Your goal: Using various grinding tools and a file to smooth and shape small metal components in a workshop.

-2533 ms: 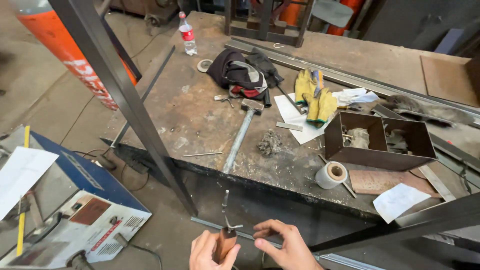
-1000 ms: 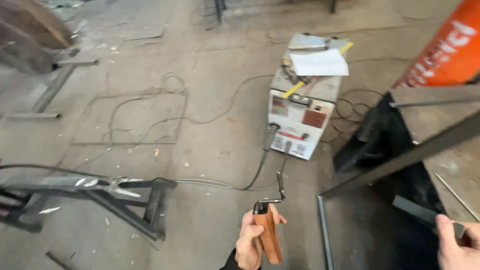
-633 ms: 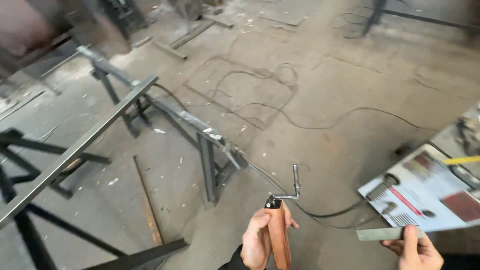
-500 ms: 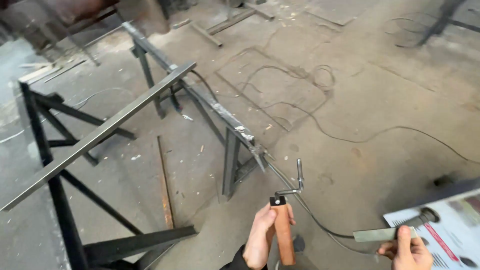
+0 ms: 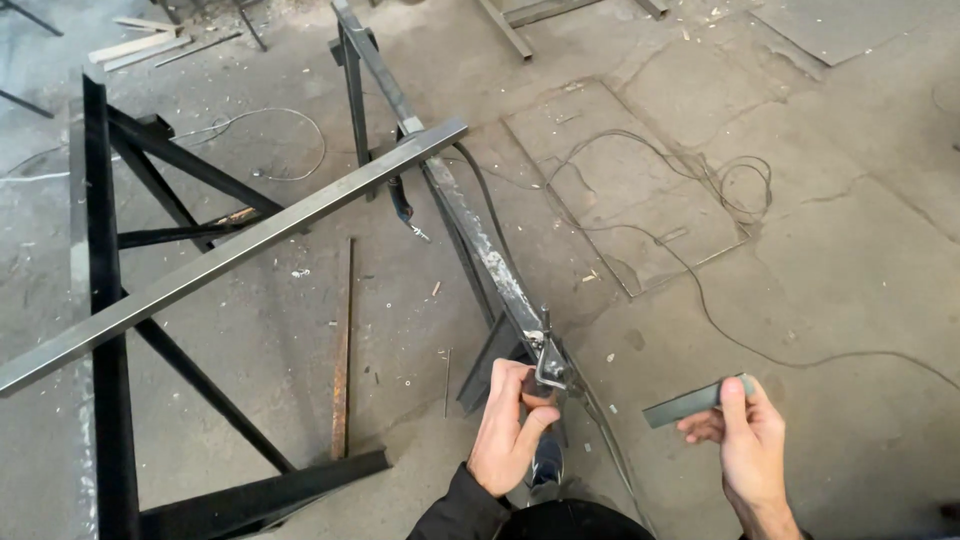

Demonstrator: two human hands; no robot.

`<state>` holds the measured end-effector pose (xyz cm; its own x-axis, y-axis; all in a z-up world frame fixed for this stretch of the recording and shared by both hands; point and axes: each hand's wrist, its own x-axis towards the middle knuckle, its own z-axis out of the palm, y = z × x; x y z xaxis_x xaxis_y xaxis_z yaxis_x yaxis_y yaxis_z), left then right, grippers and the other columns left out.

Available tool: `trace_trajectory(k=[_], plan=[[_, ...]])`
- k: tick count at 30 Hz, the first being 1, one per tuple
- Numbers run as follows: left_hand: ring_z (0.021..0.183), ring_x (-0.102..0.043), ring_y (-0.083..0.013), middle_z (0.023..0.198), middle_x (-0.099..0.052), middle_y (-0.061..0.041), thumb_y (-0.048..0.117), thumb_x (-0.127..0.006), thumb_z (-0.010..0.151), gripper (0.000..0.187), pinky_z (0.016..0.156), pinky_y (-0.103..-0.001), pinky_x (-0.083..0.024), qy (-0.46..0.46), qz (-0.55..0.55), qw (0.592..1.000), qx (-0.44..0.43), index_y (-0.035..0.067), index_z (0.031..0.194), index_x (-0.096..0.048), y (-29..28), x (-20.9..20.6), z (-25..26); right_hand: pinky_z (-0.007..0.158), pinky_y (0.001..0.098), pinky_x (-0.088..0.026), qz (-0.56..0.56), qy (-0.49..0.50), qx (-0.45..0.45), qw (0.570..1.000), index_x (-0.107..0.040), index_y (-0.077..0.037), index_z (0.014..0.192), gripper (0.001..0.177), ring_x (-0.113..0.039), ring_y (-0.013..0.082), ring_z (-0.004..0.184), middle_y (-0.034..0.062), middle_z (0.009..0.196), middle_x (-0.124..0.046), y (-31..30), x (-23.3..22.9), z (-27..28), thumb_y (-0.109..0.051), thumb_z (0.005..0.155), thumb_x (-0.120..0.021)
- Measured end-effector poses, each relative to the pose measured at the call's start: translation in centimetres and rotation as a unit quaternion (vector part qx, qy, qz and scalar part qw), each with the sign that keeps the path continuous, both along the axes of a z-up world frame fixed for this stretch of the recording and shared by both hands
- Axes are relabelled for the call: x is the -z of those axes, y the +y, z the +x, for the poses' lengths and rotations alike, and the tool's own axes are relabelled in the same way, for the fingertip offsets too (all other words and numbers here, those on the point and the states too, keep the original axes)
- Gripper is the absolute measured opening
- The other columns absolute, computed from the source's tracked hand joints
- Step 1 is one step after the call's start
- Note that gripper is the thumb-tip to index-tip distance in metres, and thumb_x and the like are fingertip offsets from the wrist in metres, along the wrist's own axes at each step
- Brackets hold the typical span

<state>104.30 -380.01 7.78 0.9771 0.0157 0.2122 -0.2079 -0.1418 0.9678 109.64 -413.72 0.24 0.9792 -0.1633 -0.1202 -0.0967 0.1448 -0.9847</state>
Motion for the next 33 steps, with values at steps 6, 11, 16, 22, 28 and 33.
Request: trace_trajectory(k=[6, 11, 16, 22, 28, 33], plan=[[0.098, -0.056, -0.0258, 0.125, -0.050, -0.013, 0.026, -0.077, 0.101, 0.045, 0.089, -0.038, -0.050, -0.018, 0.053, 0.998, -0.044, 0.002, 0.134, -0.059, 1.6, -0.7, 3.8, 0.060, 0.0333, -0.060, -0.007, -0.035, -0.065, 0.997, -0.058, -0.002, 0.117, 0.022, -0.073, 0.0235, 0.066, 0.0152, 0.080, -0.068, 4.7, -5.7, 6.1, -0.022, 0.127, -0.055], [0.101, -0.058, -0.0275, 0.122, -0.054, -0.013, 0.019, -0.081, 0.097, 0.040, 0.091, -0.037, -0.051, -0.065, 0.027, 0.995, -0.064, 0.002, 0.129, -0.064, 4.9, -0.7, 6.2, 0.063, 0.0404, -0.060, -0.051, -0.048, -0.082, 0.994, -0.068, 0.010, 0.131, 0.026, -0.067, 0.0291, 0.063, 0.0226, 0.087, -0.069, 6.7, -4.3, 7.6, -0.010, 0.122, -0.056], [0.091, -0.066, -0.0183, 0.121, -0.050, -0.008, 0.005, -0.079, 0.099, 0.040, 0.087, -0.032, -0.056, -0.018, -0.042, 0.997, -0.060, -0.002, 0.133, -0.059, 11.1, 1.0, 7.8, 0.055, 0.0427, -0.059, -0.061, -0.026, -0.070, 0.995, -0.070, 0.012, 0.130, 0.029, -0.067, 0.0333, 0.054, 0.0271, 0.078, -0.069, 8.1, 2.7, 8.4, -0.013, 0.121, -0.060], [0.086, -0.056, -0.0185, 0.110, -0.052, -0.006, 0.013, -0.085, 0.094, 0.038, 0.081, -0.031, -0.051, -0.036, 0.015, 0.996, -0.086, 0.001, 0.125, -0.066, 20.5, -0.5, 11.4, 0.050, 0.0369, -0.056, -0.063, -0.036, -0.007, 0.997, -0.071, 0.011, 0.125, 0.026, -0.065, 0.0275, 0.049, 0.0238, 0.074, -0.070, 17.2, 6.8, 7.6, -0.013, 0.121, -0.061], [0.089, -0.057, -0.0201, 0.110, -0.054, -0.006, 0.013, -0.084, 0.093, 0.040, 0.082, -0.032, -0.052, -0.058, 0.039, 0.995, -0.076, 0.001, 0.127, -0.067, 26.6, -0.4, 18.1, 0.047, 0.0299, -0.050, -0.133, -0.037, -0.022, 0.990, -0.078, 0.007, 0.112, 0.020, -0.067, 0.0239, 0.043, 0.0192, 0.056, -0.071, 25.4, 3.8, 7.5, -0.008, 0.110, -0.064], [0.084, -0.059, -0.0196, 0.107, -0.054, -0.006, 0.006, -0.084, 0.091, 0.039, 0.079, -0.033, -0.053, -0.073, 0.035, 0.994, -0.072, 0.001, 0.125, -0.066, 29.4, 1.7, 25.1, 0.043, 0.0267, -0.048, -0.165, -0.070, -0.019, 0.984, -0.080, 0.006, 0.106, 0.018, -0.063, 0.0197, 0.040, 0.0159, 0.052, -0.070, 25.4, 3.2, 11.4, -0.007, 0.104, -0.068]])
